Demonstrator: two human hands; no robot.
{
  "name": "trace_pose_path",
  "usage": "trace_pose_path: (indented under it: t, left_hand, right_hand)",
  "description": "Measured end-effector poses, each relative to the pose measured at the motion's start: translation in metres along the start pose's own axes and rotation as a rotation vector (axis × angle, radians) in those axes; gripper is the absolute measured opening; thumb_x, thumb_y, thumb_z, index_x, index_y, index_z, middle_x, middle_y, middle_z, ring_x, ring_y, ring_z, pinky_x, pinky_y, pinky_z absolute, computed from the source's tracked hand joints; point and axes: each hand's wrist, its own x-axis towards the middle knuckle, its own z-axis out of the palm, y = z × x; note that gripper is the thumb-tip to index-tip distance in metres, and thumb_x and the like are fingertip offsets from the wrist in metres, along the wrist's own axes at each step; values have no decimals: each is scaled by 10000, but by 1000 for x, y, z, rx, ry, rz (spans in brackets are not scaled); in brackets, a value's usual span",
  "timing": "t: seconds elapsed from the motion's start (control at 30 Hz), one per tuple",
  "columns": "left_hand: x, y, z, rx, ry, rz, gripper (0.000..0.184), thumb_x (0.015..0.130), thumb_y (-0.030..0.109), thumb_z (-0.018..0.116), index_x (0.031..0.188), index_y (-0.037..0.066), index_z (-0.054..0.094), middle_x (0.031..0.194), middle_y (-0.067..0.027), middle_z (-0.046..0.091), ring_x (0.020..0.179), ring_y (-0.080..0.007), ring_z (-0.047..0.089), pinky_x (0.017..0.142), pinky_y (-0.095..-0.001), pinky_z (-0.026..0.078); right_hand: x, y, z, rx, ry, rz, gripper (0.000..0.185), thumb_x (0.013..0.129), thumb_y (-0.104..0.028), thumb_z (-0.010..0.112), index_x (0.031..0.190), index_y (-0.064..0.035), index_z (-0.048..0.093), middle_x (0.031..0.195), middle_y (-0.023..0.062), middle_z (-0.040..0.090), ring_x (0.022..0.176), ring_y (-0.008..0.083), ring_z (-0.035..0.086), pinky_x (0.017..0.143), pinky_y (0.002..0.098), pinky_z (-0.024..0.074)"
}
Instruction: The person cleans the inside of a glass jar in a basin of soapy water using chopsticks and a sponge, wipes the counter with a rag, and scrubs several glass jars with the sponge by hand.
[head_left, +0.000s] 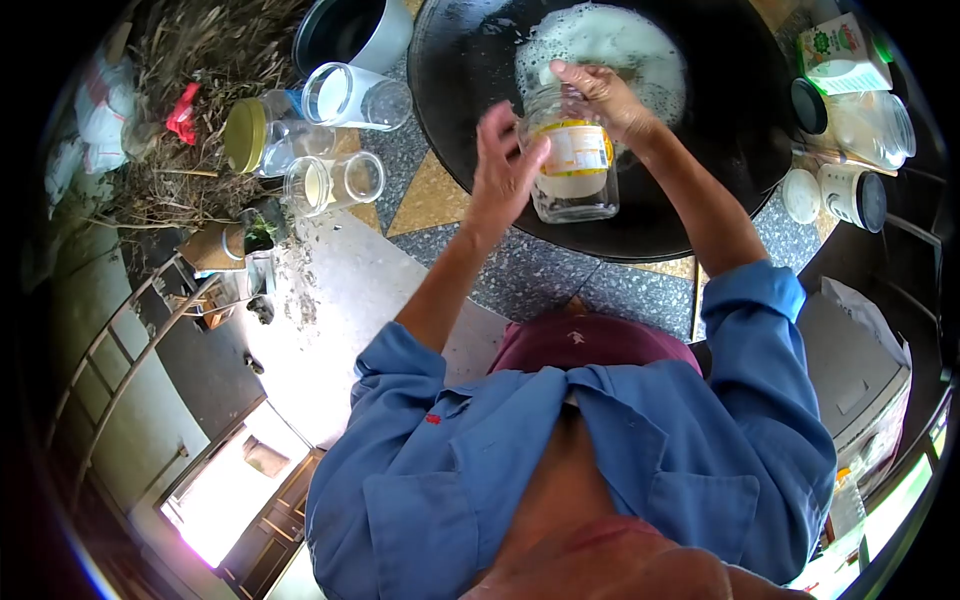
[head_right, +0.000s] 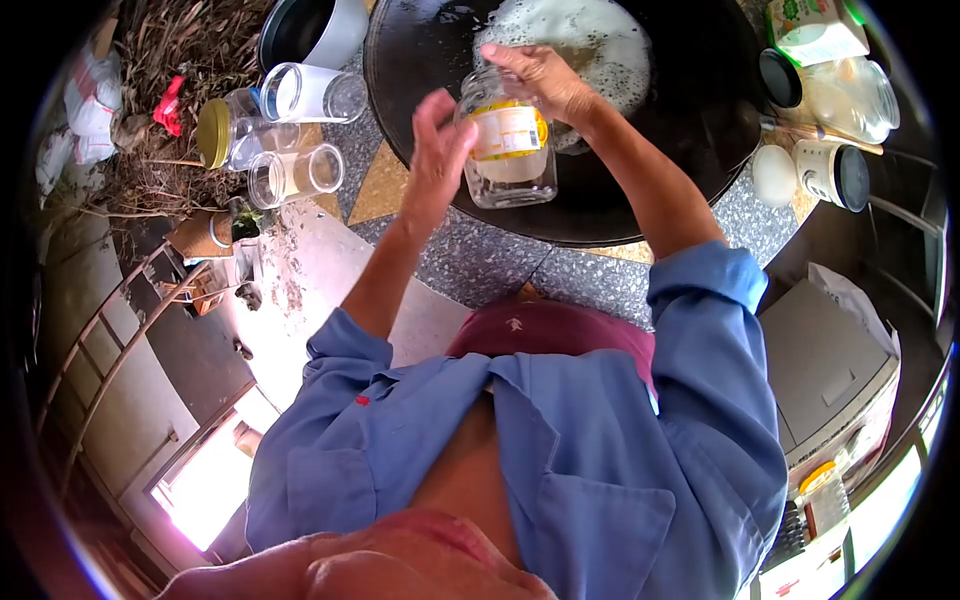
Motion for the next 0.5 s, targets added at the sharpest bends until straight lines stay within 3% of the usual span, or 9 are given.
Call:
trace_pose_path:
  t: [0.07,0.1,0.13,0.23,0.3,0.33,0.4,0.47,0.5]
  left_hand:
    - [23,-2,-8,50,-15,137,568,797,292,604,1206,37,305,1185,-175,391,1059,-272,453,834,-348,432]
    - [34,-4,-13,24,-121,180,494,800,312,598,1142,18,394,1115,-158,473,1020,-251,493,828,-333,434]
    - [43,-1,-17,52,-234,87,427,812,339,578,1055,2,476,961,-137,558,946,-222,541,813,-309,434]
    - [61,11,-30,121,-404,-1,389,821,362,560,973,4,539,854,-100,589,849,-181,565,781,-278,427]
    - [78,16,-40,-26,-901,-217,285,852,264,532,965,3,541,837,-32,575,763,-94,528,718,-227,410]
    - [79,18,-41,-29,-905,-223,285,852,264,532,965,3,541,837,-32,575,763,-94,528,718,-227,410]
    - [78,22,-42,-133,-933,-487,233,852,242,529,902,16,556,777,-7,567,707,-75,504,660,-209,390]
    - [75,21,-40,-149,-938,-456,230,868,251,493,847,28,548,765,-20,566,704,-84,515,654,-210,396]
    - [75,20,-42,-196,-874,-497,250,874,273,475,824,38,542,766,-29,570,701,-93,521,652,-217,404]
  right_hand:
    - [0,-5,5,-84,-101,107,360,730,-370,675,613,-95,476,492,-49,360,431,43,302,421,204,265]
    - [0,-9,5,-129,-168,144,381,728,-397,670,614,-92,471,492,-41,363,435,49,315,430,214,287]
    - [0,-9,6,-129,-165,144,381,728,-397,670,614,-92,471,492,-41,363,435,49,315,430,214,287]
    - [-3,-15,9,-198,-201,196,397,741,-421,646,668,-47,533,530,-7,428,488,72,397,483,228,357]
    - [-5,-12,14,-204,-231,196,403,747,-421,639,685,-33,546,558,5,464,519,75,431,507,222,379]
    - [-4,-9,16,-213,-268,195,411,753,-421,632,702,-20,558,585,16,500,550,78,465,531,217,401]
    - [3,2,10,-283,-316,147,420,762,-426,618,764,-7,585,663,50,566,611,97,517,576,223,437]
    - [13,6,3,-54,-403,240,422,772,-423,603,803,-3,597,678,53,574,621,113,527,567,223,442]
    - [19,5,-2,-84,-272,177,369,799,-393,577,838,-26,597,698,46,568,608,115,521,545,226,445]
